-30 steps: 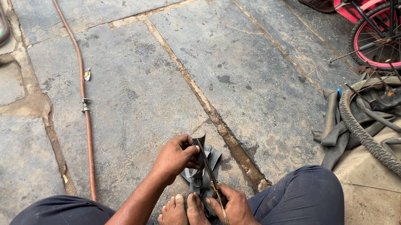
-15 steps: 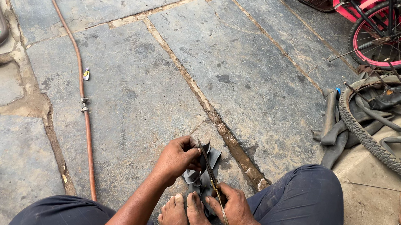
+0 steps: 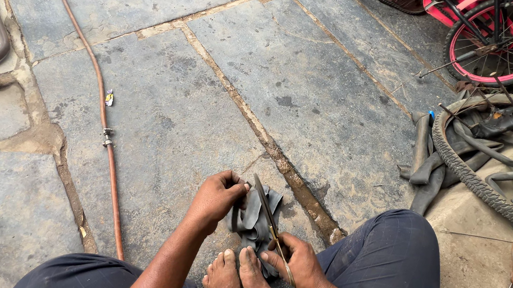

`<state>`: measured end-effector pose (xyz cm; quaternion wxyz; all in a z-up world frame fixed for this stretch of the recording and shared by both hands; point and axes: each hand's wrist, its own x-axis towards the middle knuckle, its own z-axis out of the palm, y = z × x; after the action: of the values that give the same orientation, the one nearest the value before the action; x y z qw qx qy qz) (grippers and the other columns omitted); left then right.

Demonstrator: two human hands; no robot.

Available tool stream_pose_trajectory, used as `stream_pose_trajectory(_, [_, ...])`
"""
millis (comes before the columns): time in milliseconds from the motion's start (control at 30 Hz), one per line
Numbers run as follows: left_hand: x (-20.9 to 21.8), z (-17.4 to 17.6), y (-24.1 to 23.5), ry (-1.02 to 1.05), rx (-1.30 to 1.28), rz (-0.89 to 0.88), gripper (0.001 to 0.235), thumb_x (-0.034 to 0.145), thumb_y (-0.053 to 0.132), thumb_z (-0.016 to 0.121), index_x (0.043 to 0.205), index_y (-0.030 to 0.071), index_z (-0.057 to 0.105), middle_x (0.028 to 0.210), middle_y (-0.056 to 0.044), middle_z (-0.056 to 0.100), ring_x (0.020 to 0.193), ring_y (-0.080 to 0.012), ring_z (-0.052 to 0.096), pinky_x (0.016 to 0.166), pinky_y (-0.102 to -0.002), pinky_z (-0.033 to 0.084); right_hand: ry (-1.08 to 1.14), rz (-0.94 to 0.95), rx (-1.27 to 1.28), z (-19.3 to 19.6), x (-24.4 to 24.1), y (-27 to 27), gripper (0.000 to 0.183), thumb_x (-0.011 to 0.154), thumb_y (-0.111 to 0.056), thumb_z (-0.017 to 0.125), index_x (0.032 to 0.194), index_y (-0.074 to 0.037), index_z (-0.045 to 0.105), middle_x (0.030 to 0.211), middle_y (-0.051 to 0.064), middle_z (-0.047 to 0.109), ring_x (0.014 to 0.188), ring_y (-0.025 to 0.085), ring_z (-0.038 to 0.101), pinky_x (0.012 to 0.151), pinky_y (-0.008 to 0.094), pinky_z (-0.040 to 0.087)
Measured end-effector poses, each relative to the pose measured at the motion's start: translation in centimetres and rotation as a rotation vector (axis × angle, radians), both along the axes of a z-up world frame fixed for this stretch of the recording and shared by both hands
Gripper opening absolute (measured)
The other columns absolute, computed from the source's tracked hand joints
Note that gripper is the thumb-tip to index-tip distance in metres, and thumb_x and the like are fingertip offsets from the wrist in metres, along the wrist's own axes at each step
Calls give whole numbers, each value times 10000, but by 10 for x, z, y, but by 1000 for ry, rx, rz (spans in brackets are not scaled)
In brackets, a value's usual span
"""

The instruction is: The person sits on a paved floor and uses a pair of scissors to cut a long strip of black rubber material into smaller pieces. The person holds the rubber strip with one hand and cuts it with the other, repeating the process to create multiple segments.

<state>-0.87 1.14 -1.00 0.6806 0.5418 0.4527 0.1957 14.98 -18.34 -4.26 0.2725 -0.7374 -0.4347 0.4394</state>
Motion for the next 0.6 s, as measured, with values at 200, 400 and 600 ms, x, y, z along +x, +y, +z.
stream_pose_trajectory(200, [-4, 4, 3, 87, -47, -87, 155, 899, 160, 731, 910, 5, 728, 745, -71, 706, 644, -145, 654, 611, -302, 557, 198, 67, 13, -10, 7, 1, 513, 799, -515, 829, 1011, -73, 674, 719, 6, 689, 641, 78, 679, 614, 281, 573])
stream_pose_trajectory(400, [1, 1, -1, 107, -50, -134, 143, 883, 151, 728, 873, 9, 727, 744, -61, 708, 663, -138, 668, 639, -309, 594, 103, 109, -1, -12, 6, -2, 523, 800, -525, 834, 1032, -76, 699, 734, 32, 716, 657, 91, 682, 640, 289, 564])
stream_pose_trajectory(600, [2, -2, -3, 119, -43, -110, 127, 861, 122, 723, 853, -5, 714, 737, -76, 709, 645, -151, 670, 624, -317, 589, 41, 122, 86, -6, 2, -2, 488, 827, -506, 829, 987, -61, 708, 734, 14, 712, 670, 102, 687, 642, 297, 564])
